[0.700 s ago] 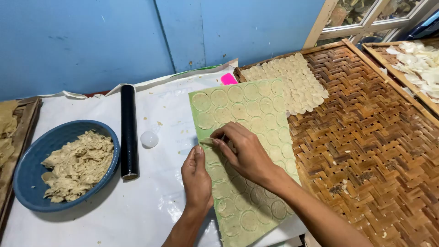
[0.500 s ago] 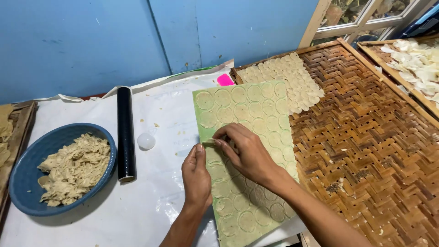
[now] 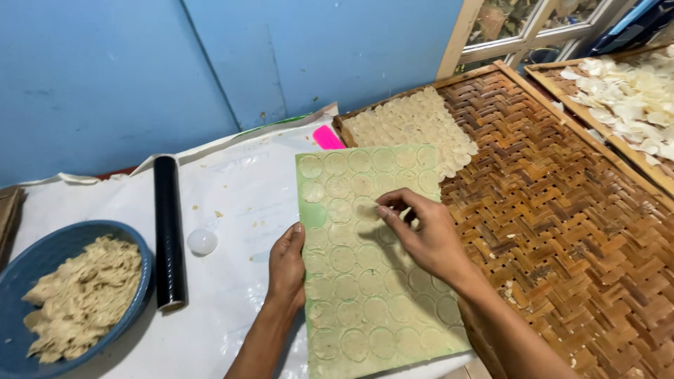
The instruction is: Placing small circles of cracker dough onto a woven drying tray.
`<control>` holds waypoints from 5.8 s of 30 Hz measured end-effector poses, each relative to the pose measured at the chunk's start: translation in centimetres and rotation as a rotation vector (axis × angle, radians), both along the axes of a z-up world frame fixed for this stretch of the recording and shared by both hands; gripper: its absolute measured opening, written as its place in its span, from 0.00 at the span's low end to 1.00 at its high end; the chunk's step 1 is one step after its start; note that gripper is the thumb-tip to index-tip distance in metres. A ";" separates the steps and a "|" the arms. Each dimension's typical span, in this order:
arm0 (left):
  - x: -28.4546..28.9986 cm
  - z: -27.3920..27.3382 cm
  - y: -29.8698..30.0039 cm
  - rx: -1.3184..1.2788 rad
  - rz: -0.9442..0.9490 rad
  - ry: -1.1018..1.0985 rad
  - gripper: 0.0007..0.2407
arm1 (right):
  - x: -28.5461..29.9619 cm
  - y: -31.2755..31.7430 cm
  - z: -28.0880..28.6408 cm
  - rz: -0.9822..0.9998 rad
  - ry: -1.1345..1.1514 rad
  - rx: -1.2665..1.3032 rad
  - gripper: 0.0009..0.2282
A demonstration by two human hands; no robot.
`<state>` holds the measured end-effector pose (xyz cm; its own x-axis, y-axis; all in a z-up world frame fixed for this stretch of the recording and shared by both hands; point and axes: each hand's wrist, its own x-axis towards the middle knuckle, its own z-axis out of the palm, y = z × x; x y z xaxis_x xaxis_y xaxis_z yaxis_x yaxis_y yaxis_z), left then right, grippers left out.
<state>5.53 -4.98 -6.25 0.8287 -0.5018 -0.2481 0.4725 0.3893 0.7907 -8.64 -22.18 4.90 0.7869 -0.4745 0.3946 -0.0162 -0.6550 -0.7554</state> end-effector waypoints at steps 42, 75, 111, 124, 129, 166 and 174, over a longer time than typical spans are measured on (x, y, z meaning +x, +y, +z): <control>6.0 1.9 -14.1 0.337 -0.083 -0.079 0.15 | 17.0 -43.8 -12.9 -0.454 0.215 -0.153 0.11; 7.4 -3.9 -14.1 0.061 -0.068 -0.236 0.14 | 13.3 -28.3 -7.0 -0.257 -0.169 -0.496 0.07; 7.0 -3.2 -13.4 -0.045 -0.081 -0.390 0.15 | 11.8 -8.4 -8.6 0.155 0.275 -0.358 0.05; 6.8 -3.0 -13.4 -0.039 -0.074 -0.393 0.14 | 11.6 -7.5 -8.1 0.103 0.273 -0.285 0.06; 6.7 -2.4 -13.3 -0.040 -0.076 -0.402 0.14 | 11.4 -7.2 -7.7 0.116 0.209 -0.287 0.05; 6.8 -2.6 -13.8 0.027 -0.094 -0.369 0.15 | 16.1 -45.6 -17.7 -0.570 0.159 -0.230 0.08; 6.9 -3.0 -13.9 0.005 -0.079 -0.370 0.14 | 15.9 -42.1 -15.3 -0.656 0.122 -0.269 0.09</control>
